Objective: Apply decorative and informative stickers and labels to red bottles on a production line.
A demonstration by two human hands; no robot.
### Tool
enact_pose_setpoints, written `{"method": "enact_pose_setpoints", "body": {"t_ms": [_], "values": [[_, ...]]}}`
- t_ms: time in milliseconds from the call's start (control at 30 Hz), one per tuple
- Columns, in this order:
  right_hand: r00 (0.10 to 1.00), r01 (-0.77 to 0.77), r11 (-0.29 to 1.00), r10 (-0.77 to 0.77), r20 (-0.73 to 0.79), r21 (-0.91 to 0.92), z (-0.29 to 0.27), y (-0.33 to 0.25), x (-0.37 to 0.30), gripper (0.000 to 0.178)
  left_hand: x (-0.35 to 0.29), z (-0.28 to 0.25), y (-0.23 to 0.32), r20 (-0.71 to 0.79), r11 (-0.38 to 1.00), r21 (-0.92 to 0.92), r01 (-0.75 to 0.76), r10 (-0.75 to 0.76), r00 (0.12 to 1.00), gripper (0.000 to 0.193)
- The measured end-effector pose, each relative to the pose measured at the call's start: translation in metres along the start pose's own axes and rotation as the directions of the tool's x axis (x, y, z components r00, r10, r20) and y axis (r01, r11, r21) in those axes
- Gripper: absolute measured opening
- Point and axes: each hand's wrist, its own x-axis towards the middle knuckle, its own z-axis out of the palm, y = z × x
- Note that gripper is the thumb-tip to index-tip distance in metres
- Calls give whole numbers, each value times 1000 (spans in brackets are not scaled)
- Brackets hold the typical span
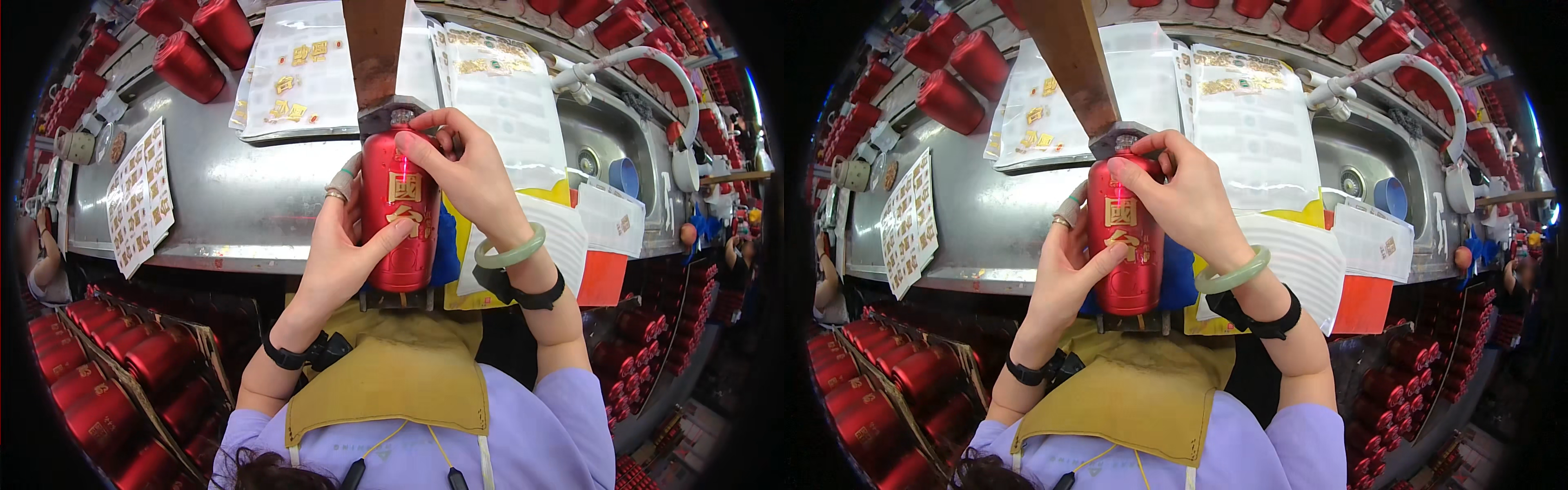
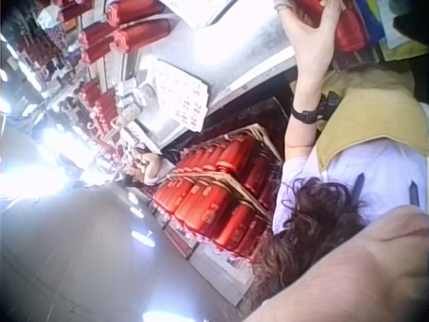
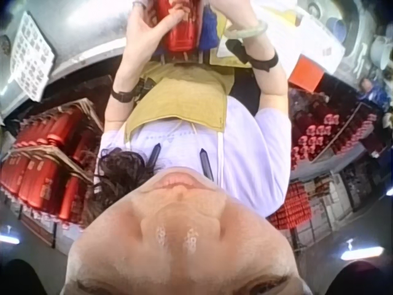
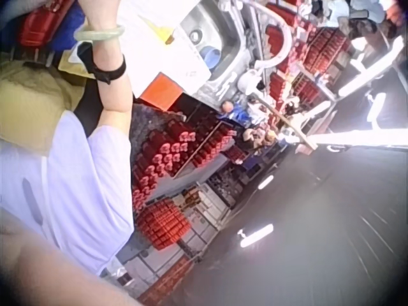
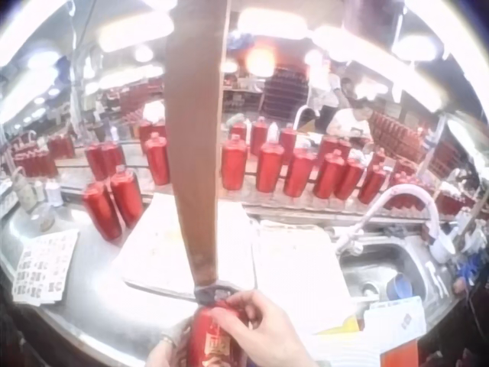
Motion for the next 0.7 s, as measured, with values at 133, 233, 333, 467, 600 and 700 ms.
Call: {"method": "enact_pose_setpoints", "body": {"t_ms": [133,233,333,467,600,700], "values": [[1000,29,1000,-29,-5,6,1,3,0,34,0,-1,1,9,1000,6,1,-1,1000,87],[1000,-4,995,4,-1,101,-3,1,-3,32,3,-1,2,-6,999,-34,1,-1,1000,85],[998,-51,980,44,42,190,-10,2,-12,33,13,-3,2,-38,995,-94,-34,30,999,82],[998,-36,993,30,52,117,-18,4,-21,40,19,-3,-1,-49,998,-39,-50,48,998,79],[995,88,972,-77,-57,218,-32,1,-16,35,17,-2,-1,-60,999,-42,-30,27,998,80],[947,321,941,-319,-42,110,-40,-19,-3,29,18,-2,-4,-79,999,-26,-33,30,996,80]]}}
